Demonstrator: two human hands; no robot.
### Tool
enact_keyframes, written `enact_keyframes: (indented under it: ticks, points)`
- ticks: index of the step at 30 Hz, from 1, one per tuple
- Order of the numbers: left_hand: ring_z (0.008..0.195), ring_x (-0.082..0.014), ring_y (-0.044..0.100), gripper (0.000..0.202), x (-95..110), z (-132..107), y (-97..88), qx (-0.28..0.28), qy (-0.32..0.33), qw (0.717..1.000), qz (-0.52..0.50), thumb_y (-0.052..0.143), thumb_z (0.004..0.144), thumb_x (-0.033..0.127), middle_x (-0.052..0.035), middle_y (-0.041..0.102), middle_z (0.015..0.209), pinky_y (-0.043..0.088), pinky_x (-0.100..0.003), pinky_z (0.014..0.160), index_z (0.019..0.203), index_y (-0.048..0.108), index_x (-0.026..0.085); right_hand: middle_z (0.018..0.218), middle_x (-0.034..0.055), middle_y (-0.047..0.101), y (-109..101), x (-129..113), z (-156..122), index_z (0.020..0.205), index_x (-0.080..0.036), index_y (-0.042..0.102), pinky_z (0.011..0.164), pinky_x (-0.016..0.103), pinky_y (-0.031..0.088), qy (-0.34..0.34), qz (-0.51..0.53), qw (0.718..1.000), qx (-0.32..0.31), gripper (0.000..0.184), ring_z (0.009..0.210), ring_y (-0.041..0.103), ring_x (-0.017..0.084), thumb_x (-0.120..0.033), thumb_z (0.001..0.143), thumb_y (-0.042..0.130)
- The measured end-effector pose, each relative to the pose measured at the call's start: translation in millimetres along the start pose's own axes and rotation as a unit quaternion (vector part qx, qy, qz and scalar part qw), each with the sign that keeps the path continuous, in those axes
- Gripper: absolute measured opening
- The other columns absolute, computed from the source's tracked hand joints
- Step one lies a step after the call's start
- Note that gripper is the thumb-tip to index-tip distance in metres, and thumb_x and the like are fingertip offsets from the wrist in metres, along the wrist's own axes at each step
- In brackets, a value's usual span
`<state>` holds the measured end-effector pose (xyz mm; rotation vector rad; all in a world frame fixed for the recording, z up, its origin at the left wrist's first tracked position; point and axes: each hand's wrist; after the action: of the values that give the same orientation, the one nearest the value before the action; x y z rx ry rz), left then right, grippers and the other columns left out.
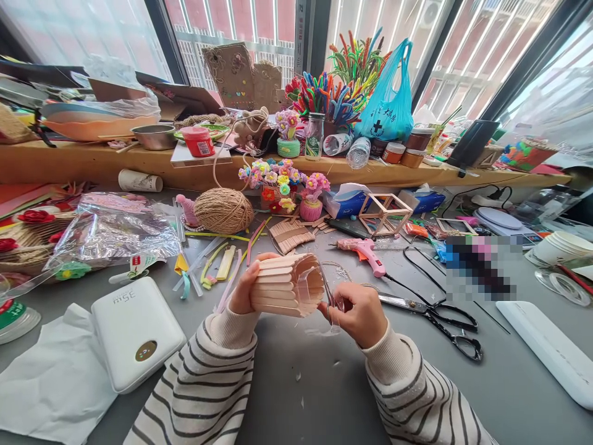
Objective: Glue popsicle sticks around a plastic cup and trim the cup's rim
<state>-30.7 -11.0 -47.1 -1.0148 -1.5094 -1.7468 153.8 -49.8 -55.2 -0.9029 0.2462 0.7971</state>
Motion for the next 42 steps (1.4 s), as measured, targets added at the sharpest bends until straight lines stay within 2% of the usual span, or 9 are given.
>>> enact_keyframes:
  ticks: [4, 11, 17, 25, 32, 38, 42]
  points:
    - [0.071, -0.0177, 0.061, 0.036, 1, 0, 3.7, -0.004, -0.001, 1.000, -0.028, 0.058, 0.067, 0.048, -0.0037, 0.068, 0.079, 0.046, -0.028, 0.067, 0.082, 0.065, 0.016, 0.039, -0.0061, 0.039, 0, 0, 1, 0.044, -0.018, 0.038, 0.040, 0.017, 0.027, -0.036, -0.025, 0.998, 0.034, 0.041, 0.038, 0.032, 0.004, -0.037, 0.077, 0.054]
    - [0.071, -0.0176, 0.062, 0.035, 1, -1, 3.0, 0.008, -0.029, 0.998, -0.058, 0.060, 0.065, 0.046, -0.0030, 0.068, 0.076, 0.047, -0.029, 0.068, 0.083, 0.063, 0.017, 0.039, -0.0060, 0.040, 3, -5, 0, 0.044, -0.018, 0.036, 0.040, 0.016, 0.028, -0.052, -0.034, 0.995, 0.073, 0.043, 0.038, 0.033, 0.004, -0.034, 0.082, 0.051]
    - [0.070, -0.0174, 0.062, 0.037, 1, 0, -0.1, 0.007, -0.027, 0.998, -0.053, 0.061, 0.064, 0.047, -0.0033, 0.068, 0.076, 0.047, -0.029, 0.068, 0.084, 0.063, 0.016, 0.040, -0.0061, 0.039, 2, -2, -1, 0.045, -0.018, 0.037, 0.040, 0.017, 0.027, -0.033, -0.044, 0.997, 0.059, 0.040, 0.038, 0.032, 0.004, -0.033, 0.077, 0.055]
    - [0.073, -0.0190, 0.062, 0.036, -1, 0, 0.2, 0.001, -0.044, 0.999, -0.014, 0.056, 0.068, 0.048, -0.0048, 0.068, 0.080, 0.046, -0.029, 0.069, 0.083, 0.063, 0.016, 0.041, -0.0060, 0.037, -2, 2, -2, 0.047, -0.019, 0.040, 0.042, 0.019, 0.027, 0.006, -0.042, 0.999, -0.006, 0.034, 0.040, 0.034, 0.006, -0.034, 0.072, 0.056]
    - [0.072, -0.0193, 0.060, 0.039, -8, 4, -9.9, 0.009, -0.039, 0.999, 0.024, 0.056, 0.067, 0.050, -0.0049, 0.068, 0.081, 0.045, -0.029, 0.069, 0.085, 0.063, 0.016, 0.039, -0.0068, 0.034, -1, 4, 0, 0.044, -0.019, 0.032, 0.039, 0.018, 0.025, -0.006, -0.024, 1.000, 0.008, 0.039, 0.038, 0.029, 0.004, -0.033, 0.073, 0.054]
    - [0.067, -0.0184, 0.060, 0.040, -9, 6, -10.8, 0.015, -0.035, 0.999, 0.001, 0.061, 0.061, 0.051, -0.0044, 0.068, 0.078, 0.046, -0.029, 0.064, 0.081, 0.064, 0.016, 0.040, -0.0064, 0.036, 1, 3, -2, 0.045, -0.019, 0.033, 0.040, 0.018, 0.026, -0.029, -0.035, 0.998, 0.032, 0.038, 0.039, 0.030, 0.005, -0.028, 0.077, 0.051]
    - [0.064, -0.0186, 0.061, 0.039, -5, 7, -8.3, 0.014, -0.054, 0.998, -0.016, 0.063, 0.059, 0.049, -0.0048, 0.068, 0.073, 0.048, -0.029, 0.061, 0.079, 0.064, 0.015, 0.039, -0.0062, 0.036, 0, 2, -1, 0.044, -0.019, 0.034, 0.039, 0.018, 0.027, -0.018, -0.029, 0.999, 0.028, 0.038, 0.038, 0.030, 0.005, -0.030, 0.076, 0.053]
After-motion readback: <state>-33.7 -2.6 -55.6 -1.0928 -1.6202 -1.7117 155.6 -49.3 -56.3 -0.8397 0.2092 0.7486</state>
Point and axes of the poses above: each hand's wrist, its own z-axis towards the middle knuckle, its own y-axis out of the palm, x = y × z
